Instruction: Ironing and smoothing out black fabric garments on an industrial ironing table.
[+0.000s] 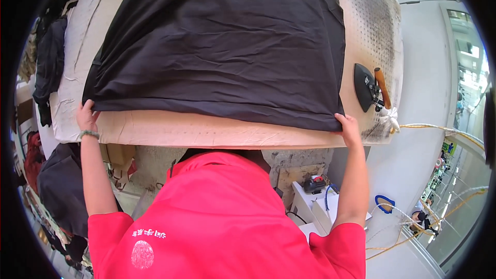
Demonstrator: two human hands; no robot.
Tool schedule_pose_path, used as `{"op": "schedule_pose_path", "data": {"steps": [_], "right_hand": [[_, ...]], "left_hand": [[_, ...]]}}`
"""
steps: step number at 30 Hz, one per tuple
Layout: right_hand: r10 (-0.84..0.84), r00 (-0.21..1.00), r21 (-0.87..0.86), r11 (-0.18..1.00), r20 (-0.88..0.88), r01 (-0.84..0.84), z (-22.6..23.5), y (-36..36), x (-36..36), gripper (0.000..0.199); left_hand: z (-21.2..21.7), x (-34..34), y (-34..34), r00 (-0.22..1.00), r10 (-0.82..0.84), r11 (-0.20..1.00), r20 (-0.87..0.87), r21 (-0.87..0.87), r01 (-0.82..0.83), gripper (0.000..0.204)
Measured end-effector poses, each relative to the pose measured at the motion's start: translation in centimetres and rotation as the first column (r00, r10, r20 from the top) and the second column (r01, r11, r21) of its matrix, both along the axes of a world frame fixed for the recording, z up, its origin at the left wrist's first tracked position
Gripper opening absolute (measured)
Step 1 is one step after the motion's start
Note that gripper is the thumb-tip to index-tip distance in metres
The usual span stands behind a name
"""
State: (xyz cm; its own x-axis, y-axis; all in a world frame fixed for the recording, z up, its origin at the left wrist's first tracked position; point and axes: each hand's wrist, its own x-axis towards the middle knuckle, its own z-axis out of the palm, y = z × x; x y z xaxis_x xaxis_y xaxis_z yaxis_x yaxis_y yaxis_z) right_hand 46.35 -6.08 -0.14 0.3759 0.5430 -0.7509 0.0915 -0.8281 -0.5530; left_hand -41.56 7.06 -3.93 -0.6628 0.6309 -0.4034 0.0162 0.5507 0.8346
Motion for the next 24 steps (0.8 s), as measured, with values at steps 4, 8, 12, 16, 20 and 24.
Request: {"op": "schedule_pose_path", "data": {"steps": [4,8,12,16,20,24], "right_hand": [[-0.058,0.997,0.115,0.991,-0.045,0.063,1.6,-0.3,-2.2,0.025],[-0.024,0.996,0.124,0.992,-0.087,0.034,4.4,-0.5,-2.5,0.029],[-0.133,0.976,0.560,0.802,-0.173,0.208,12.0,1.4,-3.0,0.023],[-0.265,0.959,0.686,0.679,-0.103,0.262,17.6,0.9,-3.3,0.021],[-0.314,0.842,0.753,0.383,-0.440,0.536,20.5,-7.5,1.1,0.040],[-0.404,0.751,0.719,0.265,-0.523,0.643,23.2,-16.1,2.1,0.043]], "left_hand": [[-1.1,3.4,-0.6,0.999,-0.023,0.998,-0.032,0.050,0.024,0.034],[3.5,6.3,0.8,0.964,-0.217,0.972,0.154,-0.055,0.228,0.033],[9.8,2.6,0.9,0.774,-0.346,0.930,0.530,0.303,0.209,0.033],[15.8,3.0,0.9,0.553,-0.549,0.756,0.627,0.654,0.008,0.042],[23.0,7.3,0.7,0.322,-0.860,0.452,0.395,0.883,0.125,0.049],[21.9,-6.4,-5.6,0.709,-0.647,0.444,0.280,0.895,0.052,0.051]]}}
